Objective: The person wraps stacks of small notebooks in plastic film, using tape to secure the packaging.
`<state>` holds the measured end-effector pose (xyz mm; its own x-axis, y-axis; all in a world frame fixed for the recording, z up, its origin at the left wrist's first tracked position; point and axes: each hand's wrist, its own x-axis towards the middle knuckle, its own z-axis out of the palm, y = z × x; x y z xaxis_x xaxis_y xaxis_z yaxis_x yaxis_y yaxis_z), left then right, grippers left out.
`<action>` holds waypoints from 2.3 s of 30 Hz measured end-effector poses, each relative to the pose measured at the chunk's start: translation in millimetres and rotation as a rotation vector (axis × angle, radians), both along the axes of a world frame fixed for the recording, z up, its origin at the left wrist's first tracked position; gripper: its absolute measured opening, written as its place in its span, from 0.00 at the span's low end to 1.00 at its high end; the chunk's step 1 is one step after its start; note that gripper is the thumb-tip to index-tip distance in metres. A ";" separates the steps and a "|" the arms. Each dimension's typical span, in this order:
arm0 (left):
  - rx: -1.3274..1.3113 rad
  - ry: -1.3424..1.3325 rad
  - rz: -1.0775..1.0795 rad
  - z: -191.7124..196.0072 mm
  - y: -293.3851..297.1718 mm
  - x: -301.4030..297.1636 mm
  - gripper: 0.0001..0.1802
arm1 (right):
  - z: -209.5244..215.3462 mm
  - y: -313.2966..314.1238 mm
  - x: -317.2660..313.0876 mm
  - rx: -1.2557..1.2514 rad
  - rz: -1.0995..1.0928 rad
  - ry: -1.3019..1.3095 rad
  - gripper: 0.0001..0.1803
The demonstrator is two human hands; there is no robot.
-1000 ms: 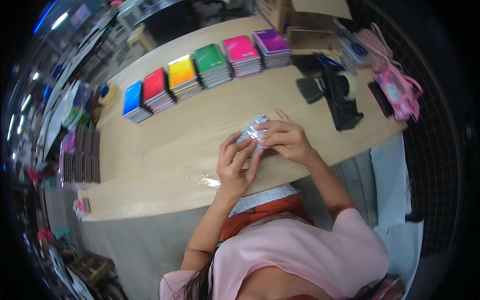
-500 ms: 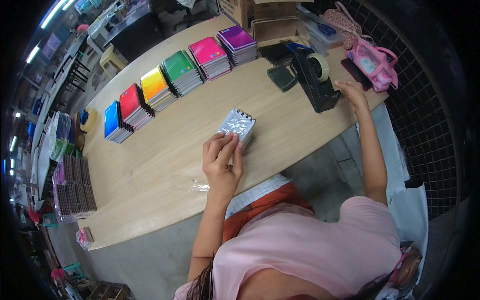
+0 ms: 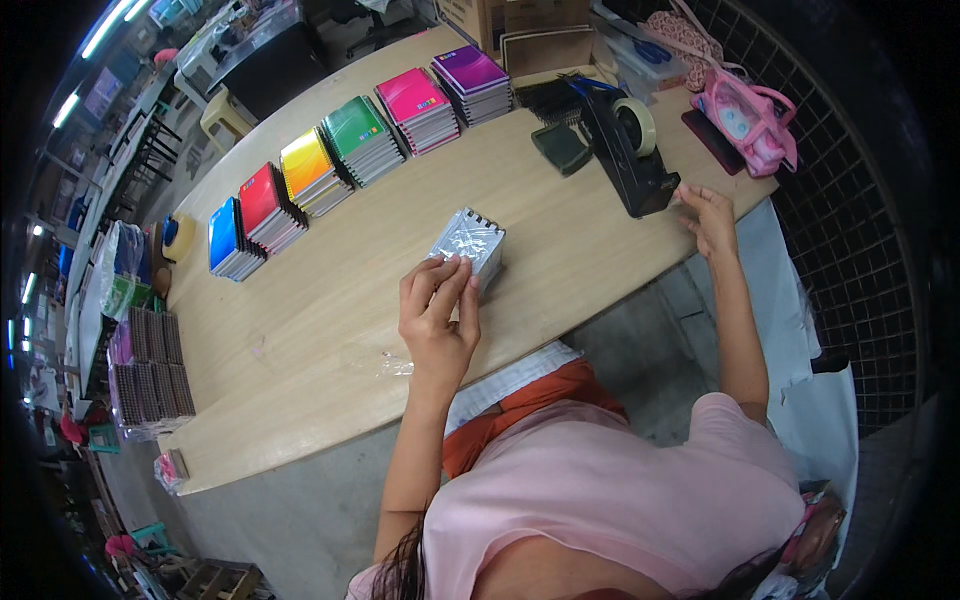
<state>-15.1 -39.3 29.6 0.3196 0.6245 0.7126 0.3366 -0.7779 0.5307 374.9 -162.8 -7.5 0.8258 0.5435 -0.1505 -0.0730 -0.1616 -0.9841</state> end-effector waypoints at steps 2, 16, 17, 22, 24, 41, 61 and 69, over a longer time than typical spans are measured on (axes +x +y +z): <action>-0.001 0.006 -0.004 -0.9 -0.6 1.1 0.10 | -18.7 -3.2 -1.5 -0.003 -0.030 0.061 0.08; 0.021 -0.046 -0.010 -4.9 2.8 -1.4 0.11 | 63.1 84.6 -214.3 0.412 0.610 0.170 0.35; 0.019 -0.049 -0.009 -4.6 2.6 -2.1 0.11 | 72.7 90.9 -227.6 0.387 0.628 0.120 0.41; 0.052 -0.056 -0.020 -6.2 2.0 1.5 0.11 | 68.1 95.9 -240.0 0.187 0.587 -0.164 0.54; 0.070 -0.051 -0.019 -5.8 -0.7 2.7 0.12 | 65.0 92.7 -236.8 0.126 0.569 -0.164 0.58; 0.032 0.007 -0.020 -1.6 6.7 -4.8 0.13 | 1.1 91.1 -236.4 0.270 0.551 0.081 0.56; 0.034 0.006 -0.002 -3.6 5.2 0.8 0.10 | 16.1 36.5 31.7 -0.118 0.168 -0.034 0.10; 0.058 0.012 -0.005 -4.7 5.6 0.4 0.13 | -22.6 4.9 -0.4 -0.032 -0.050 0.140 0.13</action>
<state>-14.7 -33.8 24.9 0.3314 0.5807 0.7436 0.3387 -0.8088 0.4807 374.4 -157.8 -30.1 0.8215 0.4955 -0.2823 -0.2176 -0.1852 -0.9583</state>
